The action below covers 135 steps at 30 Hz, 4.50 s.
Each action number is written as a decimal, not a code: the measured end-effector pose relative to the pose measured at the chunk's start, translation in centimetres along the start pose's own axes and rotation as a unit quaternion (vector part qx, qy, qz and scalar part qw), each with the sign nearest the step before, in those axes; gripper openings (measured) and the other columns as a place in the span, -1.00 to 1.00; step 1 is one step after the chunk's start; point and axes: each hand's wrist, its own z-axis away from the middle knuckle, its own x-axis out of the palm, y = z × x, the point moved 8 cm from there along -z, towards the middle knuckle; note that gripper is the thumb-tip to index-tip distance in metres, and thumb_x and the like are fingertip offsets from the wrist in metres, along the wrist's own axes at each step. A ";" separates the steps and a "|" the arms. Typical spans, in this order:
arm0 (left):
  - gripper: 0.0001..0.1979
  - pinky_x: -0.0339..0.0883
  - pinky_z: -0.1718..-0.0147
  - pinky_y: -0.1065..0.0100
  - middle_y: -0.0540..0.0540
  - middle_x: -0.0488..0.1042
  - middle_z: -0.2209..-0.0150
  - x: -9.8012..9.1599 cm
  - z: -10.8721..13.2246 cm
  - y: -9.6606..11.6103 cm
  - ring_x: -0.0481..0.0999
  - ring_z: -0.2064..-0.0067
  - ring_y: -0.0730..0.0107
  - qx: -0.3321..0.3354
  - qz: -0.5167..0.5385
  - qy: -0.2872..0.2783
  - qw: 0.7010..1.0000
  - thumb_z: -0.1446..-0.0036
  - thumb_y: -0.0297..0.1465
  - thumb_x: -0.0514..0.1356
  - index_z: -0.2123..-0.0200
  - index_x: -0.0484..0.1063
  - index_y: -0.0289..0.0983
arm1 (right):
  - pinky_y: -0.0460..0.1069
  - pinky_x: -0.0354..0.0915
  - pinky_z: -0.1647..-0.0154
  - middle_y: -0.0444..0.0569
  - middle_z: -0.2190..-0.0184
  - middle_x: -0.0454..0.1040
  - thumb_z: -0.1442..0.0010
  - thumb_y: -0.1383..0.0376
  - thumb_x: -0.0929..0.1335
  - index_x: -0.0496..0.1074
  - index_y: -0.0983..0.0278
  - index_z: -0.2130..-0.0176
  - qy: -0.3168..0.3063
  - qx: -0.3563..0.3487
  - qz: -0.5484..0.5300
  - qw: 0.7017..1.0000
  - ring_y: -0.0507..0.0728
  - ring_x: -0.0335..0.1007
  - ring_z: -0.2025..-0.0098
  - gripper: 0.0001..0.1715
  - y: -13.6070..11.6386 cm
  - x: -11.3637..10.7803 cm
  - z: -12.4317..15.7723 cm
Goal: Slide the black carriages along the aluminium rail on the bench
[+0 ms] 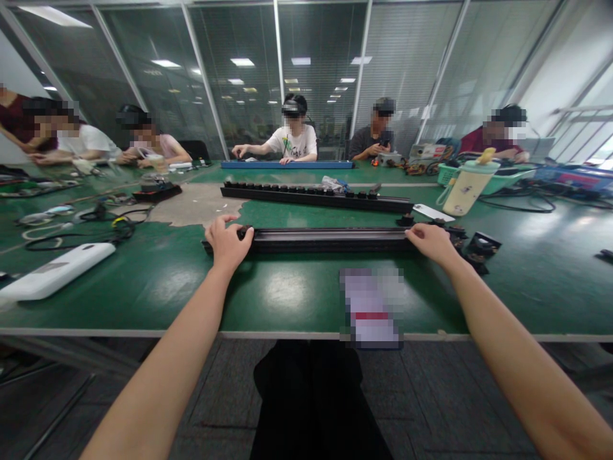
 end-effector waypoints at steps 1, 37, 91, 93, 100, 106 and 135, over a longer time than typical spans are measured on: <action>-0.81 -0.02 -0.33 -0.13 -0.25 0.39 -0.14 0.0 0.0 0.0 0.31 -0.24 -0.08 0.001 0.000 0.001 1.000 -0.19 -0.22 0.23 0.28 0.50 -0.23 | 0.08 0.18 0.22 0.11 0.31 0.60 -0.23 0.05 0.25 0.55 0.24 0.31 0.001 0.001 0.001 1.000 0.30 0.46 0.20 -0.60 0.0 0.0 0.0; -0.82 -0.07 -0.37 -0.15 -0.29 0.39 -0.12 0.2 0.0 0.9 0.28 -0.25 -0.08 0.023 0.016 -0.015 1.000 -0.22 -0.24 0.19 0.28 0.47 -0.23 | 0.08 0.18 0.23 0.09 0.35 0.59 -0.21 0.05 0.25 0.53 0.24 0.35 0.003 -0.004 -0.010 1.000 0.29 0.44 0.23 -0.60 -0.2 -0.3 0.2; -0.73 -0.12 -0.33 -0.15 -0.29 0.39 -0.17 0.7 0.1 1.4 0.28 -0.30 -0.08 0.039 0.029 -0.040 0.998 -0.27 -0.19 0.15 0.25 0.54 -0.24 | 0.06 0.16 0.26 0.10 0.34 0.59 -0.23 0.07 0.25 0.52 0.24 0.35 0.001 -0.003 -0.007 1.000 0.28 0.45 0.24 -0.62 -0.6 -0.6 0.4; -0.73 -0.11 -0.33 -0.17 -0.28 0.39 -0.17 0.7 0.2 1.5 0.28 -0.30 -0.08 0.038 0.028 -0.045 0.998 -0.28 -0.19 0.15 0.25 0.54 -0.23 | 0.07 0.16 0.25 0.10 0.34 0.59 -0.23 0.06 0.25 0.52 0.24 0.35 0.001 -0.006 -0.009 1.000 0.28 0.45 0.24 -0.61 -0.6 -0.6 0.4; -0.73 -0.11 -0.33 -0.18 -0.26 0.38 -0.17 0.8 0.1 1.4 0.27 -0.29 -0.09 0.023 0.025 -0.057 0.998 -0.28 -0.17 0.15 0.24 0.53 -0.23 | 0.08 0.16 0.22 0.11 0.31 0.59 -0.25 0.05 0.24 0.54 0.24 0.32 -0.006 -0.002 -0.002 1.000 0.29 0.45 0.22 -0.59 -0.4 -0.3 0.3; -0.70 -0.09 -0.32 -0.17 -0.26 0.37 -0.18 0.9 0.1 1.3 0.26 -0.29 -0.10 0.021 0.027 -0.067 0.997 -0.29 -0.16 0.15 0.22 0.55 -0.25 | 0.08 0.17 0.21 0.10 0.33 0.59 -0.23 0.06 0.25 0.54 0.25 0.33 -0.005 0.002 -0.001 1.000 0.29 0.45 0.22 -0.60 -0.3 -0.2 0.2; -0.73 0.09 -0.26 -0.13 -0.24 0.41 -0.09 1.7 -0.2 1.0 0.34 -0.23 -0.07 0.059 0.055 -0.064 0.995 -0.28 -0.16 0.20 0.24 0.52 -0.25 | 0.08 0.17 0.23 0.10 0.36 0.58 -0.22 0.05 0.25 0.54 0.24 0.34 0.006 -0.009 -0.010 1.000 0.28 0.45 0.25 -0.59 0.0 -0.1 0.1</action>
